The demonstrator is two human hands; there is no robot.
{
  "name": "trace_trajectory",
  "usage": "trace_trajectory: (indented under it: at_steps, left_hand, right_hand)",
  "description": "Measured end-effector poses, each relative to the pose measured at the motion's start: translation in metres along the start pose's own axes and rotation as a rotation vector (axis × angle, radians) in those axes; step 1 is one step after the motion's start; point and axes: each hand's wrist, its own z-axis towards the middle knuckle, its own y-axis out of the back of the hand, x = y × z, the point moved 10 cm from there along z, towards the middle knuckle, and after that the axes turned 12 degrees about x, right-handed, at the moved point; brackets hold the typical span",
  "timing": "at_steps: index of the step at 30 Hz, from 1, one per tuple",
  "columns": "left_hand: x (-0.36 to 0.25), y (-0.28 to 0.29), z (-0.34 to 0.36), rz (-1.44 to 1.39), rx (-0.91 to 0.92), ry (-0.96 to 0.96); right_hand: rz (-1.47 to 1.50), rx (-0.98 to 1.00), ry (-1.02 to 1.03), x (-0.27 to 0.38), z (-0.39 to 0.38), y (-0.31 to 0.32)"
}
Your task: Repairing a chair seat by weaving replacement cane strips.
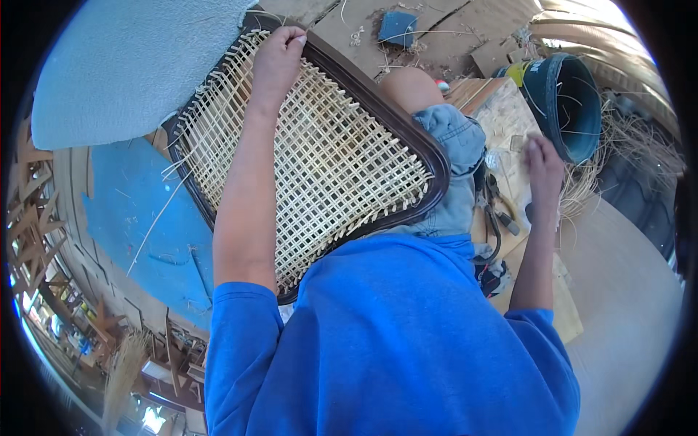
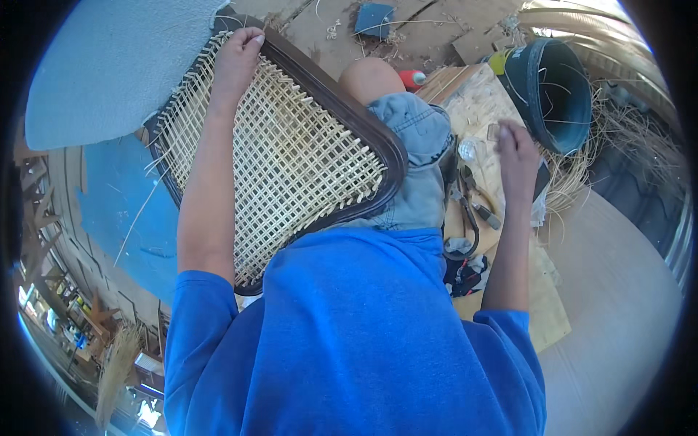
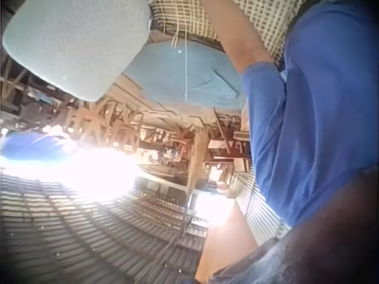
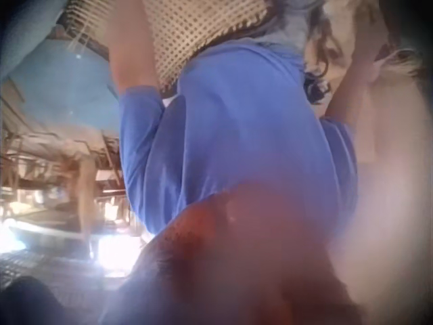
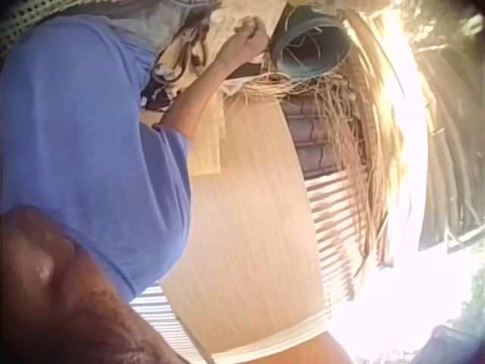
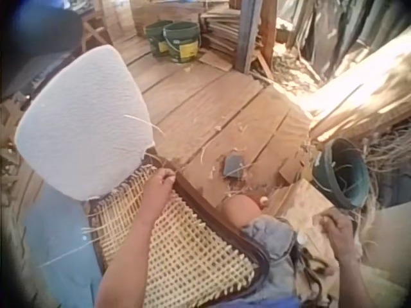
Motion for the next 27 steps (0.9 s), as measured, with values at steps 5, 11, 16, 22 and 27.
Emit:
trace_trajectory:
  at_steps: [5,11,16,22,27]
  left_hand:
    - [-0.005,0.017,-0.007,0.157,-0.054,-0.118]
    - [-0.014,-0.006,-0.001,0.103,0.006,0.012]
    - [-0.008,0.015,-0.005,0.127,-0.178,-0.059]
    - [-0.018,0.015,-0.01,0.115,-0.087,-0.031]
    - [-0.026,-0.005,0.002,0.1,-0.067,-0.101]
  right_hand:
    - [-0.003,0.142,-0.096,-0.056,-0.061,-0.039]
    - [-0.124,0.29,-0.212,-0.117,-0.109,-0.075]
    - [-0.348,0.203,0.018,-0.091,-0.096,-0.099]
    - [-0.733,0.109,0.152,-0.074,-0.09,-0.085]
    - [-0.507,0.257,-0.16,-0.048,-0.094,-0.097]
